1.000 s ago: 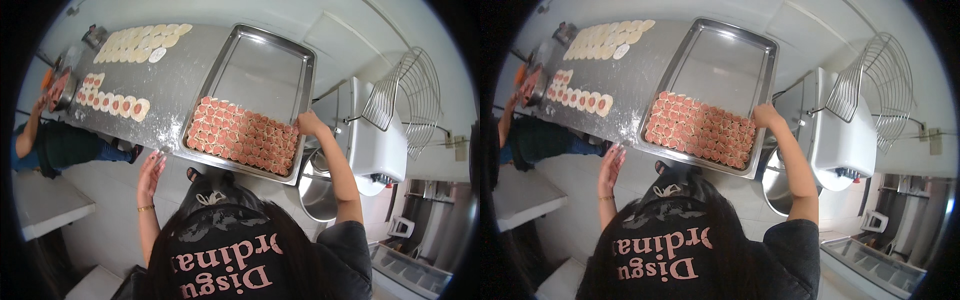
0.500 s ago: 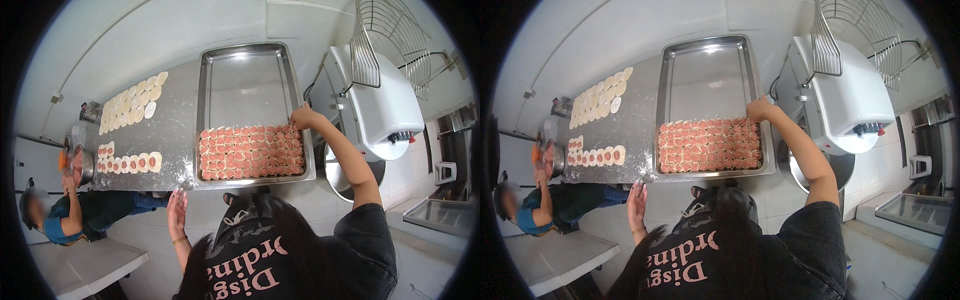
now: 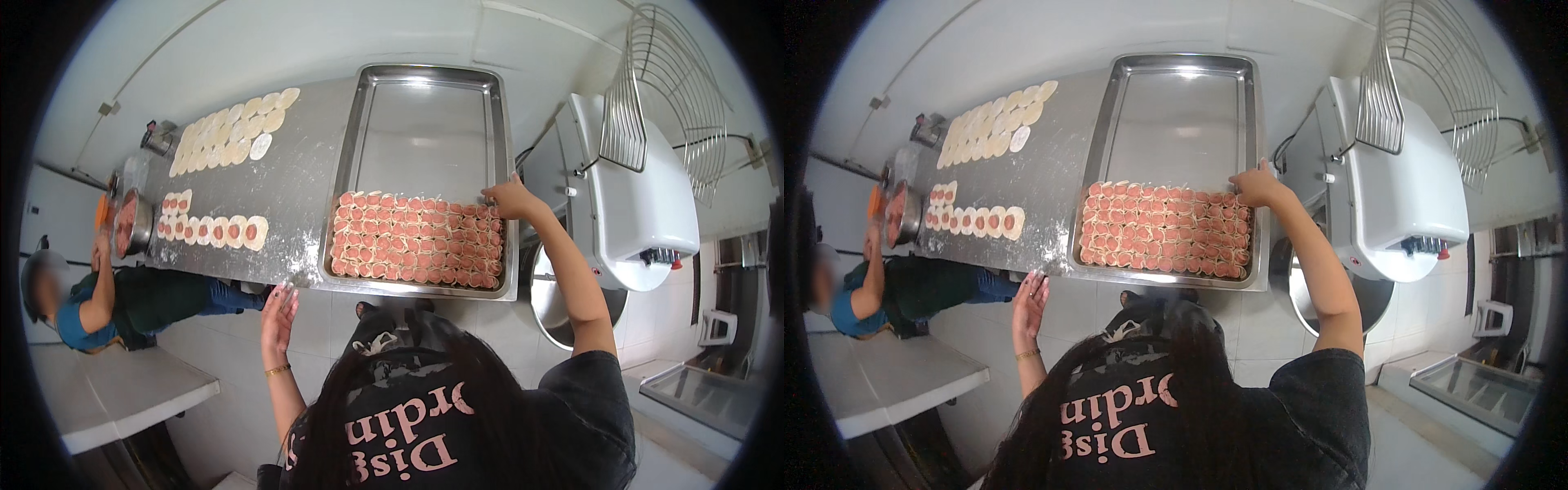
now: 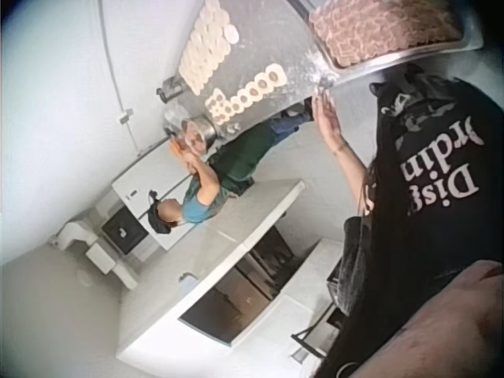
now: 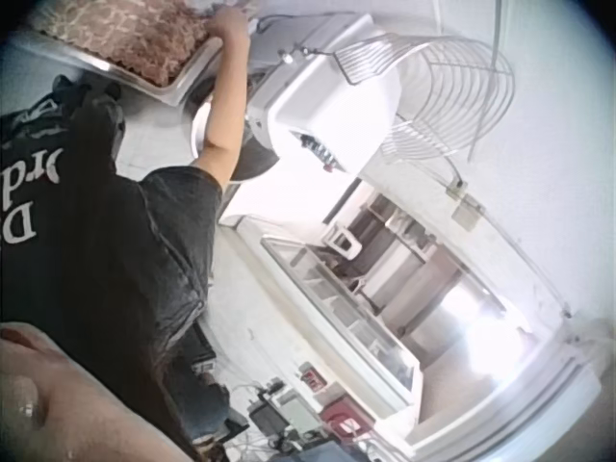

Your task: The person places a portion of meat filling onto circular dough wrappers, folds the dough over the filling, and pinches the edges to seal each dumpling. The finished dumplings are placed in neat rows on a metal tray. A coworker is visible across the table performing the same task.

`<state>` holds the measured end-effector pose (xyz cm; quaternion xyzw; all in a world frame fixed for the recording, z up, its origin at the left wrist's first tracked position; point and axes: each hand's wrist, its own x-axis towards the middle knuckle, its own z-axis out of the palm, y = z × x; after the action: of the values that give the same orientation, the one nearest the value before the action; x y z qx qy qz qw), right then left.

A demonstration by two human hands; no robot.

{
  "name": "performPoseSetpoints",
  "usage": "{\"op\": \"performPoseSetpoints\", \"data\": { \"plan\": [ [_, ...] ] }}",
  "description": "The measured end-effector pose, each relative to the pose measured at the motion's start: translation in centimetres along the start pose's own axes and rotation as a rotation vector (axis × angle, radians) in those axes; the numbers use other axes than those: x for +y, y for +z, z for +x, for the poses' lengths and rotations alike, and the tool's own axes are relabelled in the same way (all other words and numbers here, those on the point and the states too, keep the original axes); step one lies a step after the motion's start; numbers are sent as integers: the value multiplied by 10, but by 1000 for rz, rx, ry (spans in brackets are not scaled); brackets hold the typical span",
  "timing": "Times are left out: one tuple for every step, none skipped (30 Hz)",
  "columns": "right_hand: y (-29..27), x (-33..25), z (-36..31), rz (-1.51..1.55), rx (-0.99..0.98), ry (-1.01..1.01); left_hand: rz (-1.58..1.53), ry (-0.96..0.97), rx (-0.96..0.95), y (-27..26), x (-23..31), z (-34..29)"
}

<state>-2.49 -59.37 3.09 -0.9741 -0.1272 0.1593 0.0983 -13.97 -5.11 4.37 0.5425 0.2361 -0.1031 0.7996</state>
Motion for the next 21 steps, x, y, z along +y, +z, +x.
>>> {"op": "performPoseSetpoints", "data": {
  "plan": [
    [2, 0, -1, 48, 109, 0, -6, 6, 3, -2, -1, -1],
    [2, 0, 0, 84, 101, -47, -2, 6, 5, -4, -1, -1],
    [1, -1, -1, 110, 71, -73, 17, 6, -1, -6, -2, -2],
    [0, -2, -1, 114, 22, -78, 36, 12, -11, -8, -2, -2],
    [-4, -3, 0, 101, -84, -87, 57, 17, -22, -10, -3, -2],
    [-8, -3, 2, 65, -211, -76, 55, 21, -23, -11, -3, -3],
    [-13, -4, 2, 28, -337, -64, 32, 14, -12, -12, -3, -3],
    [-16, -5, 2, 52, -355, -44, 9, 8, -1, -12, -3, -4],
    [-19, -6, 1, 76, -372, -24, -14, 3, 10, -12, -2, -4],
    [-20, -7, 1, 100, -389, -4, -13, 2, 13, -12, -1, -5],
    [-20, -7, 0, 145, -309, 4, -14, 5, 17, -11, 0, -6],
    [-21, -6, -1, 188, -230, 8, -11, 4, 45, -11, 1, -7],
    [-20, -5, -1, 231, -152, 6, 11, 13, 17, -11, 2, -7],
    [-21, -2, -2, 272, -75, 11, 33, 21, 19, -12, 2, -6],
    [-21, 0, -1, 304, 13, -36, 54, 40, 39, -16, 4, -6],
    [-24, 2, 0, 385, 13, -13, 93, 39, 67, -19, 4, -3],
    [-26, 1, 4, 460, 27, -23, 142, 73, 57, -26, 6, -2],
    [-28, -2, 6, 469, 54, -27, 143, 90, 75, -32, 6, 2],
    [-30, -8, 8, 472, 93, -23, 240, 82, 101, -40, 8, 9],
    [-30, -18, 12, 504, 153, -68, 345, 111, 150, -46, 9, 18],
    [-32, -29, 16, 534, 204, -66, 432, 169, 178, -53, 11, 29]
  ]
}}
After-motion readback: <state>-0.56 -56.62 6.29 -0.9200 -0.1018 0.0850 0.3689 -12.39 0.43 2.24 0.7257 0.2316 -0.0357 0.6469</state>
